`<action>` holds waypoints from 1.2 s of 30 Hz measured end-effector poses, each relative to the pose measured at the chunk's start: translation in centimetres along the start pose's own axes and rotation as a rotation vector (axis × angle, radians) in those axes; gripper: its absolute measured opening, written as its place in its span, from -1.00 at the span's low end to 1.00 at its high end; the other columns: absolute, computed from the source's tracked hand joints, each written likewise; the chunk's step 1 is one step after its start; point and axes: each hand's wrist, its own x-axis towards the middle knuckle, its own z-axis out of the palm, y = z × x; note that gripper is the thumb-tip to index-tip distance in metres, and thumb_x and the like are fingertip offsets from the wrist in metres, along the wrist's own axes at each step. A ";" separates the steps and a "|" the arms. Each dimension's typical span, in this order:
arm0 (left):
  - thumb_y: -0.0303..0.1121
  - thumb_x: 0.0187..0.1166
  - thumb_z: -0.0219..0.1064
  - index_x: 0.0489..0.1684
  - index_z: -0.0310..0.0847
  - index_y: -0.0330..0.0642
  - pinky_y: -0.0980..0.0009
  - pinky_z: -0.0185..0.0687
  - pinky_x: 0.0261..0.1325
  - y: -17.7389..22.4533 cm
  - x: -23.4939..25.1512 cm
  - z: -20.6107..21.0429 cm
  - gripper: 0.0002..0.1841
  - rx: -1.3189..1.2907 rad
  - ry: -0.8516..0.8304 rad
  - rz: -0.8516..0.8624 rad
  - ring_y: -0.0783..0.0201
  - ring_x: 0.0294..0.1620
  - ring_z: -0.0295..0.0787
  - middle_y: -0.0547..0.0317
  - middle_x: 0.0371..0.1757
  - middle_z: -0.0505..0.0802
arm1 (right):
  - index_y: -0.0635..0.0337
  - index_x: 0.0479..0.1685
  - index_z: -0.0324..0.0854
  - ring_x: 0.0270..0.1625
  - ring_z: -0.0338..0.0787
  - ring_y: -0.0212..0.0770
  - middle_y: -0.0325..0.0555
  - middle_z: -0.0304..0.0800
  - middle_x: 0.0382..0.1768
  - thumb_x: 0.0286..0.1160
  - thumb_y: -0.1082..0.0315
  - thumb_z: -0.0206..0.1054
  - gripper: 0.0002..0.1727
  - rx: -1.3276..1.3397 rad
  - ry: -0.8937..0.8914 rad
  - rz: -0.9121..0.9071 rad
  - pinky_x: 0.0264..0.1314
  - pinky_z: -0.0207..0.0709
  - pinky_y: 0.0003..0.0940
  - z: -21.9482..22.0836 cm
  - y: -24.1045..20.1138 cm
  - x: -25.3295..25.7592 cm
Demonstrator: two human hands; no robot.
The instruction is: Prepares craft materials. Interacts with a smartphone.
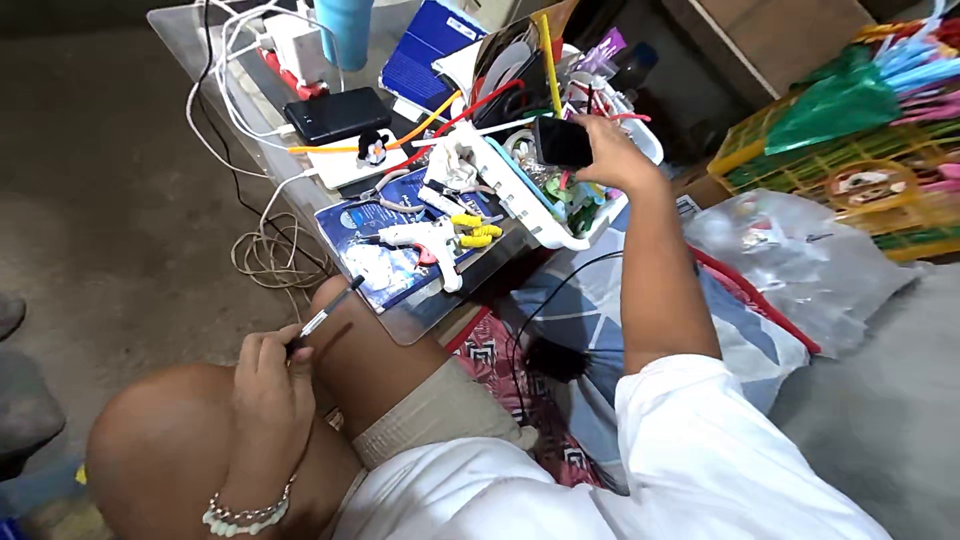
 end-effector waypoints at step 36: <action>-0.06 0.89 -0.11 0.11 0.39 -0.25 0.47 0.62 -0.25 -0.4 -2.0 -1.0 -0.61 -0.581 -0.178 -0.269 0.42 -0.32 0.61 0.19 -0.23 0.65 | 0.35 0.55 0.45 0.39 0.67 0.15 0.25 0.66 0.34 -0.08 -0.05 0.73 0.06 0.568 -0.015 -0.369 0.39 0.61 0.07 12.1 -25.6 -22.4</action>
